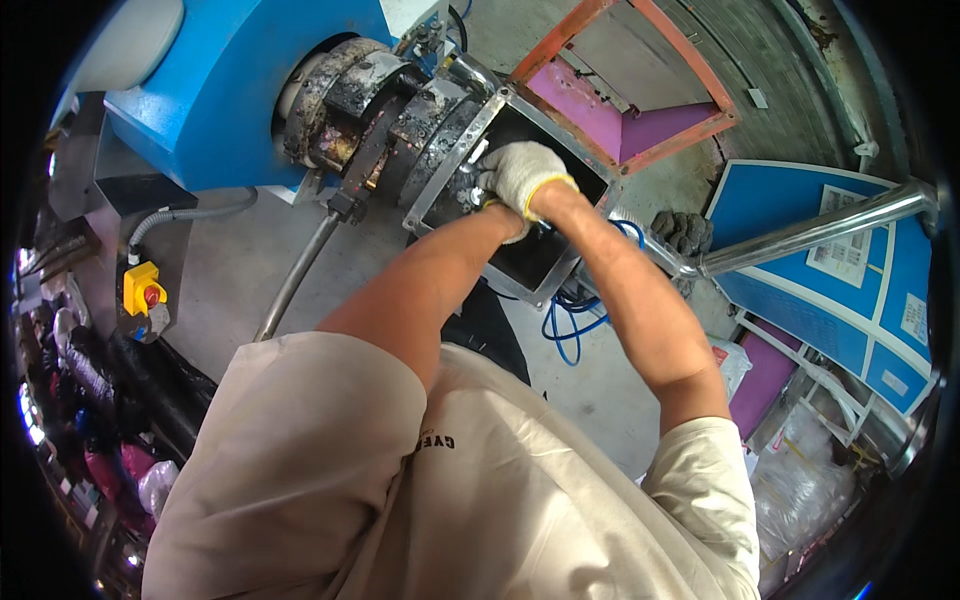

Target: The person cleans the interior of a blue industrial machine using a yellow sponge. They repeatedly wipe the metal surfaces inside the open compartment, then remove a white container from the top of the machine and place it on the floor. Finally, they close the machine's transparent cover.

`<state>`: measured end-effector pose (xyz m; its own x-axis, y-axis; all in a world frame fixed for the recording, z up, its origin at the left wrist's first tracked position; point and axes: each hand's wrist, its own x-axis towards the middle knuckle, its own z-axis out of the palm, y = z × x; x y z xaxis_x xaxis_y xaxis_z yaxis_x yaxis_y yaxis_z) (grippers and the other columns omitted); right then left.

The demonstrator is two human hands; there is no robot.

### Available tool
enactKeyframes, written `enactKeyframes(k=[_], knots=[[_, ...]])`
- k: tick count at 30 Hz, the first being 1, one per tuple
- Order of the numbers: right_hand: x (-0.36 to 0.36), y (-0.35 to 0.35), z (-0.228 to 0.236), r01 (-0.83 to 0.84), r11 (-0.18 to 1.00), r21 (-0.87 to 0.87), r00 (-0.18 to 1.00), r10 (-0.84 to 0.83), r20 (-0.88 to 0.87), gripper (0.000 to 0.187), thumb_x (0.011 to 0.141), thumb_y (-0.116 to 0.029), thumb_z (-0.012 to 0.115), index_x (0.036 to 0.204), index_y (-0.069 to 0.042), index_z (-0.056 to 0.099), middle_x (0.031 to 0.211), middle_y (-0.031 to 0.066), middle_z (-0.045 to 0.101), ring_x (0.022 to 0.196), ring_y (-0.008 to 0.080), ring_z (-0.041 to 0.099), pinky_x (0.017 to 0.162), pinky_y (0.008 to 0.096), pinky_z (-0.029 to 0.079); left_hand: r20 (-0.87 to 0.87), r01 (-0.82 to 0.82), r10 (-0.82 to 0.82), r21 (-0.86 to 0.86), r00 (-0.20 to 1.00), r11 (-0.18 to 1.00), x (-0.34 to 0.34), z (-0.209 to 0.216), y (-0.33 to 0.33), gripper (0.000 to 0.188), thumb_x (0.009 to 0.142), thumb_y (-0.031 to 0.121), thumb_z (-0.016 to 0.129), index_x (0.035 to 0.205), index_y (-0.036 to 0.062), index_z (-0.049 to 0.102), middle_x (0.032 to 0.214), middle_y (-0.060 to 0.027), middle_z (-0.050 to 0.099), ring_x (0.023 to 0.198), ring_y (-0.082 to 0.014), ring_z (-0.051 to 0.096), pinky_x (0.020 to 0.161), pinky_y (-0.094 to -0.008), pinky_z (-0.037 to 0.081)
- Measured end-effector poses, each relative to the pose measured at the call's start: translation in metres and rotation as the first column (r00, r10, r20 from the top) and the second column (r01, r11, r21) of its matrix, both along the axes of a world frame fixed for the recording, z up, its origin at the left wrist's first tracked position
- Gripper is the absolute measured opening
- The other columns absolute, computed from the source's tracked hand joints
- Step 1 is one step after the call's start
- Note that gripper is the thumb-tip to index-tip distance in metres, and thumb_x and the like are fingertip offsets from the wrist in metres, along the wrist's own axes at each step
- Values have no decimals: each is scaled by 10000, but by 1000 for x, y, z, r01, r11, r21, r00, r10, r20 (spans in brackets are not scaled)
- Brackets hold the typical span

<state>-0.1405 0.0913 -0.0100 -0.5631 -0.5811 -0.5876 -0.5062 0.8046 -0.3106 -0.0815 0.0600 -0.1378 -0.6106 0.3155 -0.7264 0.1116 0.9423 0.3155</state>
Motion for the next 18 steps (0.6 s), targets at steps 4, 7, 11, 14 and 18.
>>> enactKeyframes(k=[4,7,11,14,18], knots=[[5,4,6,130,988,-85,991,-132,-12,371,881,-389,711,1173,-171,782,1128,178,742,1062,386,694,946,446,539,-47,-16,15,-7,999,1000,-1,2,-2,577,1002,243,515,1568,144,460,1661,-107,386,1516,-278,395,1236,-489,302],[-11,16,2,209,969,-135,977,-213,-21,404,880,-355,701,1235,-172,758,1160,187,735,1090,389,692,982,444,530,-58,-46,47,13,997,999,-14,-14,1,577,1001,240,517,1567,145,461,1660,-105,389,1515,-277,396,1238,-488,296],[-24,22,-10,103,981,-166,992,-113,-52,426,881,-304,667,1285,-187,733,1187,192,727,1105,394,687,996,449,526,-145,-105,111,50,983,993,-24,-41,-1,577,1000,237,519,1566,146,462,1658,-104,392,1513,-274,399,1241,-486,287],[-18,23,-3,79,983,-166,994,-89,-58,408,873,-272,641,1260,-193,744,1173,188,732,1108,395,683,989,464,529,-287,-100,102,22,953,995,-8,-44,-1,577,999,234,521,1566,147,463,1658,-103,395,1512,-272,401,1242,-486,281],[-26,24,-6,83,990,-111,991,-93,-94,374,864,-301,631,1190,-182,770,1168,172,739,1100,394,687,983,464,532,-237,-5,-56,-250,970,968,-3,41,-3,524,1000,224,520,1517,137,533,1609,-124,466,1482,-263,452,1211,-502,332]])
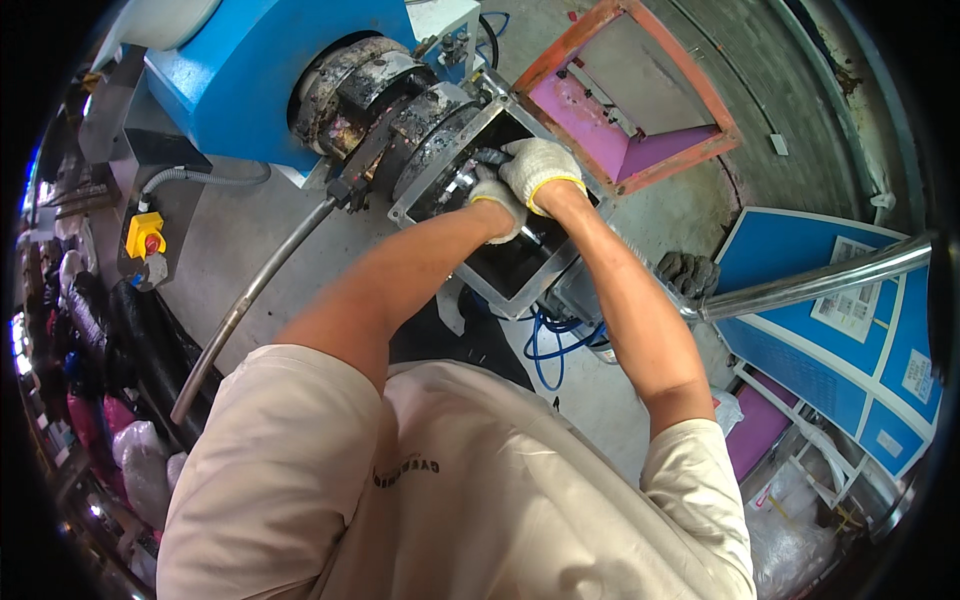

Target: The person cleans the interior of a blue industrial machine using a yellow sponge. They repeatedly wipe the metal surfaces inside the open compartment, then remove a white container from the top of the machine and place it on the floor. Finally, they close the machine's transparent cover.

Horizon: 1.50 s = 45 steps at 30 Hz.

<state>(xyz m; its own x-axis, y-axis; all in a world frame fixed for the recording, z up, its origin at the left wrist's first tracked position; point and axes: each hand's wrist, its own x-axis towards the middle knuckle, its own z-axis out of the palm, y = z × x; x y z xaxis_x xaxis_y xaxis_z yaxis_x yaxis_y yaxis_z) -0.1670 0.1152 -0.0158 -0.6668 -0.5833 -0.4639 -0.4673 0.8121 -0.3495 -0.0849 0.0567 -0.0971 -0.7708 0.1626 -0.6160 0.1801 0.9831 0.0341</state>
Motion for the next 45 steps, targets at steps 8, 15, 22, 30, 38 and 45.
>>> enactKeyframes(k=[8,15,22,30,38,45], knots=[[-8,13,-2,76,986,-148,979,-45,197,505,857,-294,762,1307,-71,711,1206,197,739,1083,313,721,968,376,530,103,-55,37,175,994,983,-5,-34,-13,463,1007,272,521,1441,136,610,1534,-110,555,1377,-287,569,1122,-438,461],[5,17,0,64,976,-207,991,-38,130,445,874,-318,727,1264,-102,736,1153,188,747,1049,322,726,957,391,537,26,-58,54,208,998,976,0,-33,-10,469,1015,273,509,1465,170,589,1562,-109,524,1421,-294,517,1169,-461,396],[-11,6,-10,49,990,-134,979,-21,202,448,859,-325,743,1259,-126,743,1127,196,748,1035,319,732,948,380,543,165,-171,132,257,977,951,-8,-9,-10,451,1049,271,435,1452,146,592,1562,-126,517,1420,-293,517,1172,-490,395],[0,-11,21,-175,984,-43,985,174,-9,349,892,-341,690,1178,-159,773,1075,182,746,1012,387,702,924,454,551,287,-206,135,232,948,951,-6,-24,-12,551,1075,350,348,1591,165,401,1677,-71,330,1546,-215,289,1270,-420,220],[-2,-36,4,-50,997,66,999,51,-12,292,858,-312,667,1054,-154,814,1115,200,745,1080,399,703,950,478,557,387,-534,399,362,832,764,6,-42,-12,633,1094,489,335,1638,167,311,1713,-83,253,1571,-241,255,1295,-394,183],[-5,-26,-3,-70,994,89,997,69,18,306,883,-320,666,1072,-115,791,1154,190,740,1064,373,716,924,468,568,296,-337,253,281,921,899,-14,-27,-10,601,1103,441,294,1634,162,320,1715,-62,253,1571,-206,257,1295,-389,185]])
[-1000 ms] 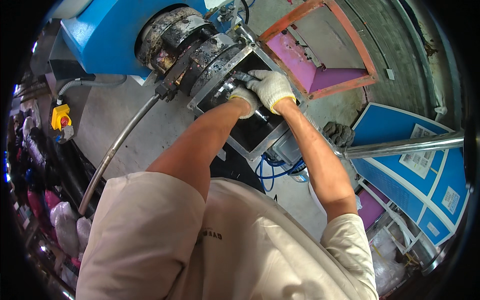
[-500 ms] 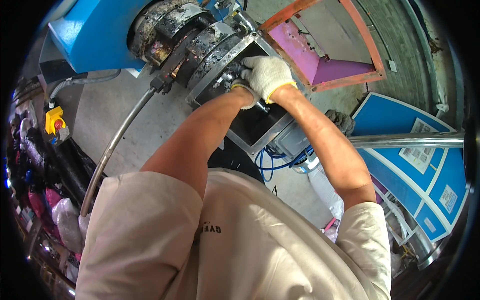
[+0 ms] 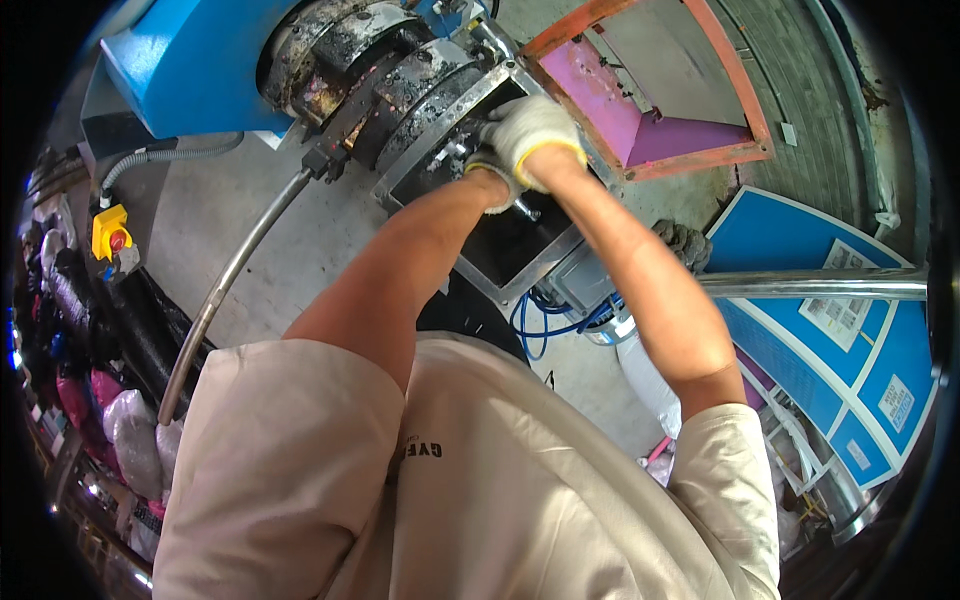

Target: The person cleans the interior of a blue industrial machine using a yellow sponge. They repeatedly wipe the metal surfaces inside the open compartment, then remove a white container from the top of the machine and place it on the floor. Finally, they close the machine's transparent cover.

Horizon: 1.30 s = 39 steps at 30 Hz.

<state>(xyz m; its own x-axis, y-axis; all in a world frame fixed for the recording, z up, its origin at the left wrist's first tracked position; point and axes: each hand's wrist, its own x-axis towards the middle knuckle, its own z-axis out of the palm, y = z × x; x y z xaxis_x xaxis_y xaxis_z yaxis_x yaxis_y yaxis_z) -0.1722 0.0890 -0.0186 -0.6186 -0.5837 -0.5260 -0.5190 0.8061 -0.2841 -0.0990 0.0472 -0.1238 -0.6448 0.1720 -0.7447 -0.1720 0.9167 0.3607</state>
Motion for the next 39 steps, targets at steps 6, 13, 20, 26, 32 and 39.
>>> enactKeyframes(k=[6,13,20,26,32,39], knots=[[31,11,11,-39,981,-188,991,15,-132,221,894,-231,617,1008,-105,758,1025,196,753,990,386,726,895,494,570,-219,60,-77,-87,973,994,9,-52,-7,604,1095,445,321,1621,150,348,1701,-60,295,1570,-191,256,1297,-394,174],[-22,1,-11,-70,996,-56,993,75,93,414,874,-428,667,1138,-132,783,1225,162,720,1140,376,680,986,455,539,-86,-44,41,-42,995,998,3,-61,2,651,1052,506,407,1584,132,421,1660,-123,363,1530,-272,353,1265,-435,257],[13,-9,17,-59,997,-53,996,56,-66,268,864,-217,649,1048,-98,805,1108,237,738,1071,403,708,931,478,565,-35,-210,218,163,975,964,17,-58,3,614,1072,342,377,1628,89,311,1695,-134,285,1541,-239,337,1271,-396,261],[16,-23,14,-1,998,70,999,4,-42,261,891,-179,631,1038,-50,803,1120,236,742,1074,387,724,923,467,579,-52,-183,194,165,980,969,14,-62,8,607,1076,368,389,1621,108,328,1698,-119,284,1554,-231,302,1279,-396,239],[20,-20,10,1,999,49,998,2,-68,281,911,-283,642,1059,-84,774,1120,204,742,1098,388,700,962,478,549,-53,-275,296,251,954,928,16,-68,2,601,1081,395,401,1615,127,345,1701,-104,284,1567,-222,266,1287,-395,217],[-8,20,17,74,994,-76,997,-73,25,436,852,-413,729,1202,-157,775,1191,165,737,1123,362,689,999,436,530,-143,169,-187,-129,972,977,-2,0,-1,528,1045,304,454,1529,99,499,1627,-149,423,1477,-282,451,1216,-465,345]])
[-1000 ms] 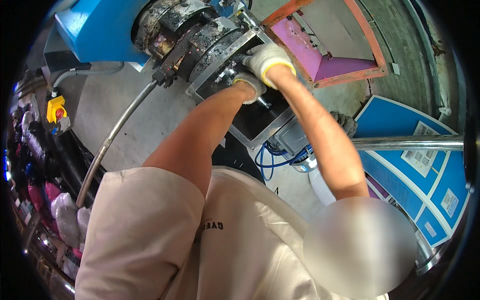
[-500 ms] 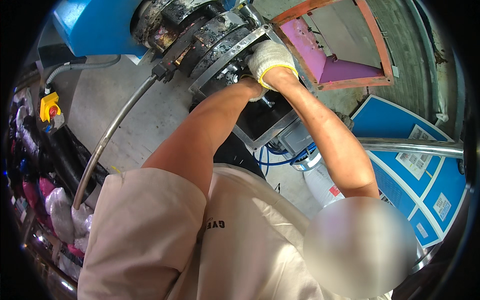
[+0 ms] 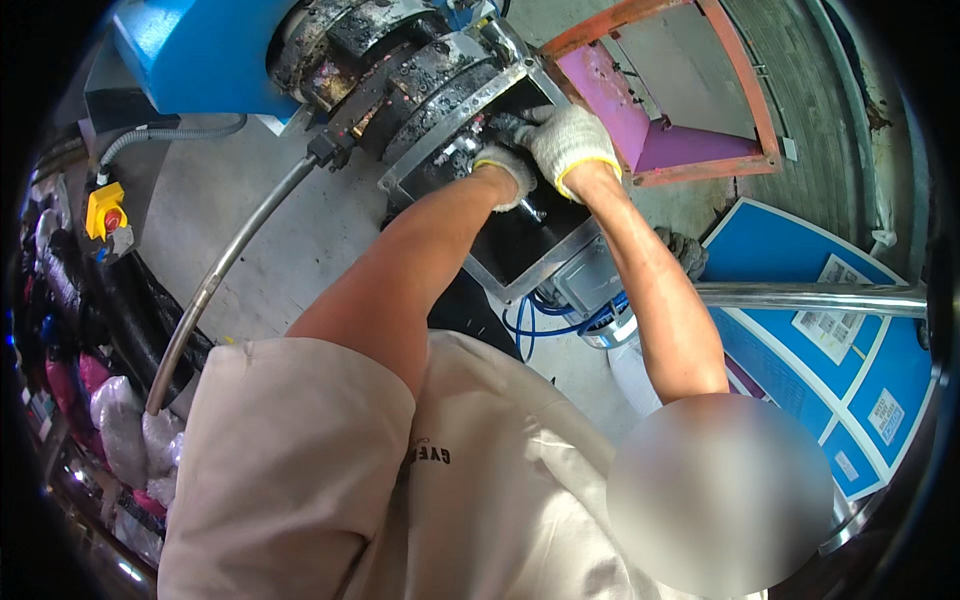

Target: The person cleans the interior of a blue industrial machine using a yellow sponge. They repeatedly wipe the metal surfaces inside the open compartment, then remove a white container from the top of the machine and place it on the floor. Finally, they close the machine's transparent cover.

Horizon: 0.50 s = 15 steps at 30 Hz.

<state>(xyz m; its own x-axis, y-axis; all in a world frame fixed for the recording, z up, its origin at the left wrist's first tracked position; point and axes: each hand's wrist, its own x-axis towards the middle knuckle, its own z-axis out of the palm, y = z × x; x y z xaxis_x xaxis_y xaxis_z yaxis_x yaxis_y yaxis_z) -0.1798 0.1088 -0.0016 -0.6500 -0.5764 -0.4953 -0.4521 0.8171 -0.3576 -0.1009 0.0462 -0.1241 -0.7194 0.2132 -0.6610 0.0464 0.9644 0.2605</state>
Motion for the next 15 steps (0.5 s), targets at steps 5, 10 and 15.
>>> enactKeyframes(k=[5,10,15], knots=[[-4,-9,2,-58,998,-38,996,61,71,429,845,-415,733,1185,-156,780,1140,188,742,1087,375,699,974,429,539,-67,-173,180,101,981,980,13,-38,5,485,1039,309,491,1466,99,581,1577,-147,498,1433,-308,507,1177,-472,391],[-8,-12,-7,-101,995,-7,981,101,165,423,888,-380,754,1212,-108,768,1074,181,770,974,329,731,912,401,541,-96,-249,266,157,959,956,11,-40,7,480,1042,337,488,1447,108,605,1560,-135,519,1426,-289,517,1171,-456,401],[-17,-13,-14,-130,991,-33,974,134,184,420,851,-437,710,1143,-146,787,1134,165,748,1063,379,698,949,439,544,-23,-162,167,130,986,978,4,-77,10,429,1035,314,498,1369,117,680,1476,-127,605,1340,-298,601,1102,-453,475]])
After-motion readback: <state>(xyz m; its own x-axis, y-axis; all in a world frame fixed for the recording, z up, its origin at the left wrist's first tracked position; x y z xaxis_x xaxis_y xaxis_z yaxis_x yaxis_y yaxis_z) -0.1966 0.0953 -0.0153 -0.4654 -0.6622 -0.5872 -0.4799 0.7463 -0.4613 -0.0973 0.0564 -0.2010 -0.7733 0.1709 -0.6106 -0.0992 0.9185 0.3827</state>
